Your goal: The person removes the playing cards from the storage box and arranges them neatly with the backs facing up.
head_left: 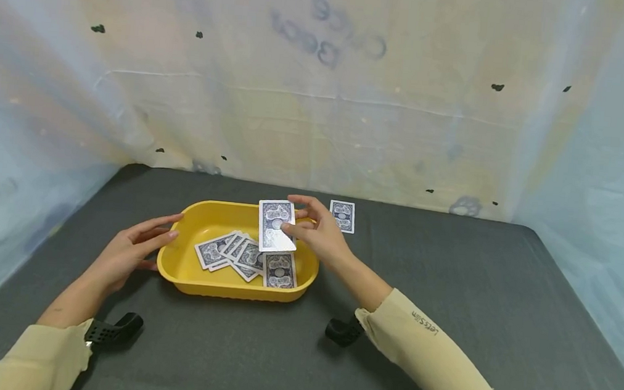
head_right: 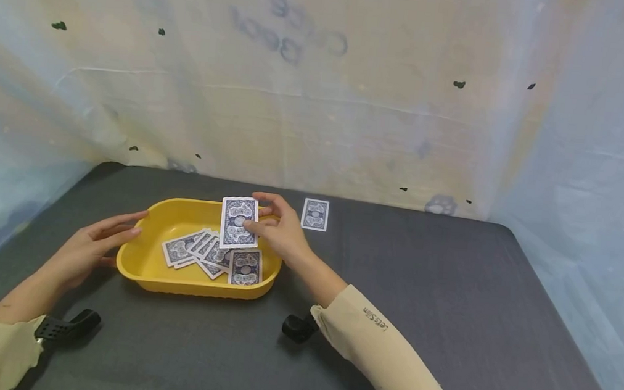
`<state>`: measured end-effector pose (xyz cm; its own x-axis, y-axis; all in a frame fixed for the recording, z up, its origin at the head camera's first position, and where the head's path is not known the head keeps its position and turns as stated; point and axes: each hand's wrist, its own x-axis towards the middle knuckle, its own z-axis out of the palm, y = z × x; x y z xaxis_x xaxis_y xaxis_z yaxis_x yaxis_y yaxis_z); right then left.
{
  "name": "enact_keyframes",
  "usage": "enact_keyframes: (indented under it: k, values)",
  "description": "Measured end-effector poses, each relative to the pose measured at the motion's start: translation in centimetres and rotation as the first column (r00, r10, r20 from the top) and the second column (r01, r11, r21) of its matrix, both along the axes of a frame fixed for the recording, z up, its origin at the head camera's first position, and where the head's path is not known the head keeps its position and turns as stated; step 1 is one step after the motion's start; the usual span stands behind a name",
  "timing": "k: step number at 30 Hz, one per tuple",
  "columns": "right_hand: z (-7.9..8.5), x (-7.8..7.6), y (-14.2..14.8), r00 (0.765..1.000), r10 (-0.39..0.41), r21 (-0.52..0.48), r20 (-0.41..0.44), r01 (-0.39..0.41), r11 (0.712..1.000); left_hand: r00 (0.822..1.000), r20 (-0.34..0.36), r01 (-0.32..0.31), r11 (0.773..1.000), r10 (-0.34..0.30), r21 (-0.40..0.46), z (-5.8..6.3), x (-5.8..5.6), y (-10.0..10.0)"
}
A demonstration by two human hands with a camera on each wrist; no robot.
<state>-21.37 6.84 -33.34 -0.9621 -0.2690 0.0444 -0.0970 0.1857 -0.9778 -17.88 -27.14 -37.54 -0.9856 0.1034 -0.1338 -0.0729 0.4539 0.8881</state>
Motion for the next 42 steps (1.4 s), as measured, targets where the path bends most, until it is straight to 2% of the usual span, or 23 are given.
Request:
enact_keyframes:
  k: [9, 15, 21, 29, 33, 42]
  values:
    - [0.4, -0.4, 2.0, 0.999, -0.027, -0.026, 0.032, 0.028, 0.999, 1.000, 0.009, -0.002, 1.000, 0.002, -0.014, -0.2, 0.0, -0.3]
    - [0.4, -0.8, 3.7, 0.998, -0.066, -0.041, 0.006, 0.067, 0.997, 1.000, 0.011, 0.004, 1.000, -0.003, -0.028, 0.0, -0.2, -0.4]
    - [0.1, -1.2, 5.6, 0.994, -0.105, 0.012, -0.024, 0.105, 0.994, 1.000, 0.022, -0.003, 1.000, 0.004, -0.023, -0.1, 0.0, -0.5]
    - [-0.9, -1.6, 7.6, 0.982, -0.189, 0.089, -0.019, 0.190, 0.978, 0.999, 0.032, -0.013, 1.000, 0.014, -0.026, 0.0, 0.1, -0.2]
    - [-0.7, -1.4, 8.1, 0.978, -0.206, 0.123, -0.019, 0.206, 0.971, 0.999, 0.031, -0.009, 1.000, 0.010, -0.026, 0.1, 0.1, -0.3]
    - [-1.5, -2.1, 9.9, 0.971, -0.237, 0.123, -0.016, 0.237, 0.964, 0.999, 0.042, -0.010, 1.000, 0.011, -0.022, 0.1, -0.1, -0.2]
